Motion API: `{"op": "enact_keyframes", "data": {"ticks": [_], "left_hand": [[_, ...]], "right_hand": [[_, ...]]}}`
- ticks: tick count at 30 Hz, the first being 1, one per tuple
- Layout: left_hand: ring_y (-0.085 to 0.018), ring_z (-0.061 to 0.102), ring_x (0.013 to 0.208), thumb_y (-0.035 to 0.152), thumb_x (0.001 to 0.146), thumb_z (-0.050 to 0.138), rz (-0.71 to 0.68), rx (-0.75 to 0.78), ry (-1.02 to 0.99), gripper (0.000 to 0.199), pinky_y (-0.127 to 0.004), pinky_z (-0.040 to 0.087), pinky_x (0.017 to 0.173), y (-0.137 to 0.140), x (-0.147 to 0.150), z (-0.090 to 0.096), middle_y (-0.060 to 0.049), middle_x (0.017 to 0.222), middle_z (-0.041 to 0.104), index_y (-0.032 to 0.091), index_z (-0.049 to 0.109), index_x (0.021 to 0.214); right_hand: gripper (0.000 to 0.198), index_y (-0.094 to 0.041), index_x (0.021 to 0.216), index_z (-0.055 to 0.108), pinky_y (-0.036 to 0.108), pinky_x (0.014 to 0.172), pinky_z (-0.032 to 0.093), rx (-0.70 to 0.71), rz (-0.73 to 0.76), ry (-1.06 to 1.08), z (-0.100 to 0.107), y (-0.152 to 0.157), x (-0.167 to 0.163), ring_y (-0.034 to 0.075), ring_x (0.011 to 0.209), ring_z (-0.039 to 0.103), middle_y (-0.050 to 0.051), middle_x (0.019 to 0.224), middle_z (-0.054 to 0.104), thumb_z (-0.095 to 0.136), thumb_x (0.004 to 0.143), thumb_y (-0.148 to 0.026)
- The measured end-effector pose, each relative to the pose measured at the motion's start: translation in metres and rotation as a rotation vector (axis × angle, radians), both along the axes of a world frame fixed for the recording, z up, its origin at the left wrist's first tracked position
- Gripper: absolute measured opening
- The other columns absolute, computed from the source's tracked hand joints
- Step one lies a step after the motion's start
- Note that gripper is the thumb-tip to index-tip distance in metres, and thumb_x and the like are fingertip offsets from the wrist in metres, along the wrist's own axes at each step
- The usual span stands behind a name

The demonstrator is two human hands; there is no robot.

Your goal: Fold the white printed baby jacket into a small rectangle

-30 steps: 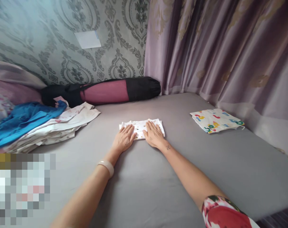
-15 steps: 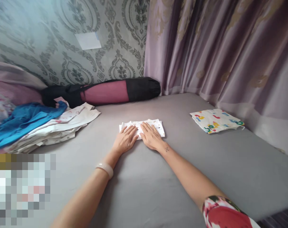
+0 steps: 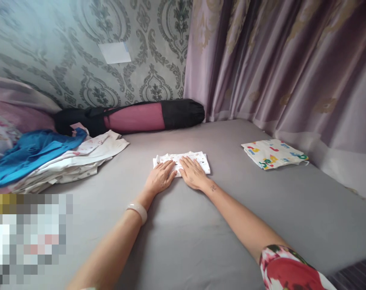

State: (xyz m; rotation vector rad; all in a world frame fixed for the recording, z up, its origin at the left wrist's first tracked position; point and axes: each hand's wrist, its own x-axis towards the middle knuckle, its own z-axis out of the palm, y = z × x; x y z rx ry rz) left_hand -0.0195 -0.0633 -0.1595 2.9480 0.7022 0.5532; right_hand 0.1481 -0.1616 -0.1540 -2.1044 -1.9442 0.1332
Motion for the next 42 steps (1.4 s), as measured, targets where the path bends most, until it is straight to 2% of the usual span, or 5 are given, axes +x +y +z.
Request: {"op": "enact_keyframes", "data": {"ticks": [8, 14, 21, 32, 42], "left_hand": [[-0.025, 0.052, 0.127, 0.027, 0.098, 0.033, 0.183, 0.075, -0.136, 0.035, -0.042, 0.036, 0.109, 0.003, -0.003, -0.004, -0.013, 0.125, 0.065, 0.017, 0.059, 0.119], [-0.028, 0.055, 0.124, 0.013, 0.087, 0.040, 0.255, 0.083, -0.168, 0.034, -0.044, 0.038, 0.104, 0.010, -0.004, -0.013, -0.015, 0.119, 0.068, 0.015, 0.060, 0.115], [-0.028, 0.055, 0.124, 0.009, 0.082, 0.041, 0.347, -0.013, -0.240, 0.038, -0.044, 0.036, 0.103, 0.013, -0.004, -0.016, -0.016, 0.120, 0.068, 0.015, 0.059, 0.116], [-0.025, 0.063, 0.110, 0.012, 0.082, 0.037, 0.603, -0.272, -0.557, 0.037, -0.041, 0.043, 0.100, 0.031, -0.010, -0.020, -0.014, 0.111, 0.070, 0.015, 0.062, 0.109], [-0.025, 0.062, 0.114, 0.015, 0.081, 0.037, 0.634, -0.395, -0.690, 0.038, -0.042, 0.043, 0.105, 0.033, -0.013, -0.018, -0.013, 0.114, 0.069, 0.016, 0.064, 0.107]], "right_hand": [[0.054, -0.008, 0.147, 0.040, 0.045, 0.120, 0.012, 0.037, -0.053, -0.005, 0.019, 0.022, -0.029, 0.025, 0.146, 0.025, 0.014, 0.155, 0.036, 0.026, 0.102, -0.033], [0.056, -0.002, 0.147, 0.038, 0.044, 0.120, 0.013, 0.039, -0.076, 0.009, 0.009, 0.036, -0.044, 0.027, 0.146, 0.026, 0.017, 0.155, 0.034, 0.029, 0.100, -0.033], [0.057, -0.003, 0.147, 0.038, 0.043, 0.119, 0.014, 0.061, -0.087, -0.006, 0.000, 0.035, -0.044, 0.027, 0.144, 0.028, 0.017, 0.154, 0.037, 0.030, 0.099, -0.032], [0.057, 0.000, 0.147, 0.037, 0.045, 0.120, 0.009, 0.020, -0.077, -0.029, 0.015, 0.046, -0.059, 0.028, 0.145, 0.026, 0.018, 0.155, 0.034, 0.030, 0.098, -0.029], [0.058, -0.002, 0.148, 0.036, 0.042, 0.120, 0.008, 0.015, -0.038, -0.048, 0.004, 0.054, -0.074, 0.025, 0.147, 0.022, 0.017, 0.156, 0.032, 0.026, 0.100, -0.033]]}}
